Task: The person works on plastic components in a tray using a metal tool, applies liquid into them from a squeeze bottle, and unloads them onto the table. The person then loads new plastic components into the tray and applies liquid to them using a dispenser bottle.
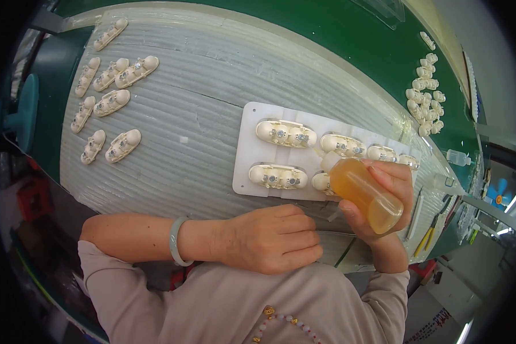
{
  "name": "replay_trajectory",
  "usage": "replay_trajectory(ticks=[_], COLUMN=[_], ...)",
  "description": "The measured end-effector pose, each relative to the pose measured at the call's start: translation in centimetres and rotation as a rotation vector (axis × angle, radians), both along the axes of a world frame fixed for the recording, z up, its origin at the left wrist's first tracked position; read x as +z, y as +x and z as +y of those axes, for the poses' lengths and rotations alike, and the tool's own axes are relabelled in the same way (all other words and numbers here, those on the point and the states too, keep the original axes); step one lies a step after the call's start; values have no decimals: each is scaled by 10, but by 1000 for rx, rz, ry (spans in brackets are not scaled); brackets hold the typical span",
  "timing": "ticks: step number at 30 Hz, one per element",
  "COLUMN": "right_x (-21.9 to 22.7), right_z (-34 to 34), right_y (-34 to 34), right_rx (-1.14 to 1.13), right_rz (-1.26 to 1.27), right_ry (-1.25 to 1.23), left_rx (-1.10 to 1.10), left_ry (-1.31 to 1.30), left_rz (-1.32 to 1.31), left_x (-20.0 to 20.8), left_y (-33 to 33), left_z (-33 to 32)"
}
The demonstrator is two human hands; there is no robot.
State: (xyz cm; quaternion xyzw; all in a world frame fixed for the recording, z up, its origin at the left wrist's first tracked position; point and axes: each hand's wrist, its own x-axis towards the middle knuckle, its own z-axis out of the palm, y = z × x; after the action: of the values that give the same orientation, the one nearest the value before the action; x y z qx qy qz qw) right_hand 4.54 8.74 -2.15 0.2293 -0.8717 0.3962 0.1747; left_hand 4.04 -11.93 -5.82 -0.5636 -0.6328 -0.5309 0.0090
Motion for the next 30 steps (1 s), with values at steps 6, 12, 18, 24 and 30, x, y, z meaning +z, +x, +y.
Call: replay_trajectory(ticks=[6, 12, 18, 24, 30], right_x=[1, 1, 4, 4, -2], right_z=[4, 5, 5, 21, 26], right_y=[5, 4, 6, 19, 24], right_rx=[1, -23, -14, -106, -145], right_rz=[2, 8, -11, 24, 29], right_ry=[-17, 13, 28, -29, -28], left_rx=[12, -2, 4, 68, 19], left_ry=[11, 17, 24, 87, 21], left_rz=[4, -5, -9, 3, -21], left_x=[0, 0, 0, -2, -1], left_y=[0, 0, -1, 1, 2], left_z=[0, 1, 1, 6, 1])
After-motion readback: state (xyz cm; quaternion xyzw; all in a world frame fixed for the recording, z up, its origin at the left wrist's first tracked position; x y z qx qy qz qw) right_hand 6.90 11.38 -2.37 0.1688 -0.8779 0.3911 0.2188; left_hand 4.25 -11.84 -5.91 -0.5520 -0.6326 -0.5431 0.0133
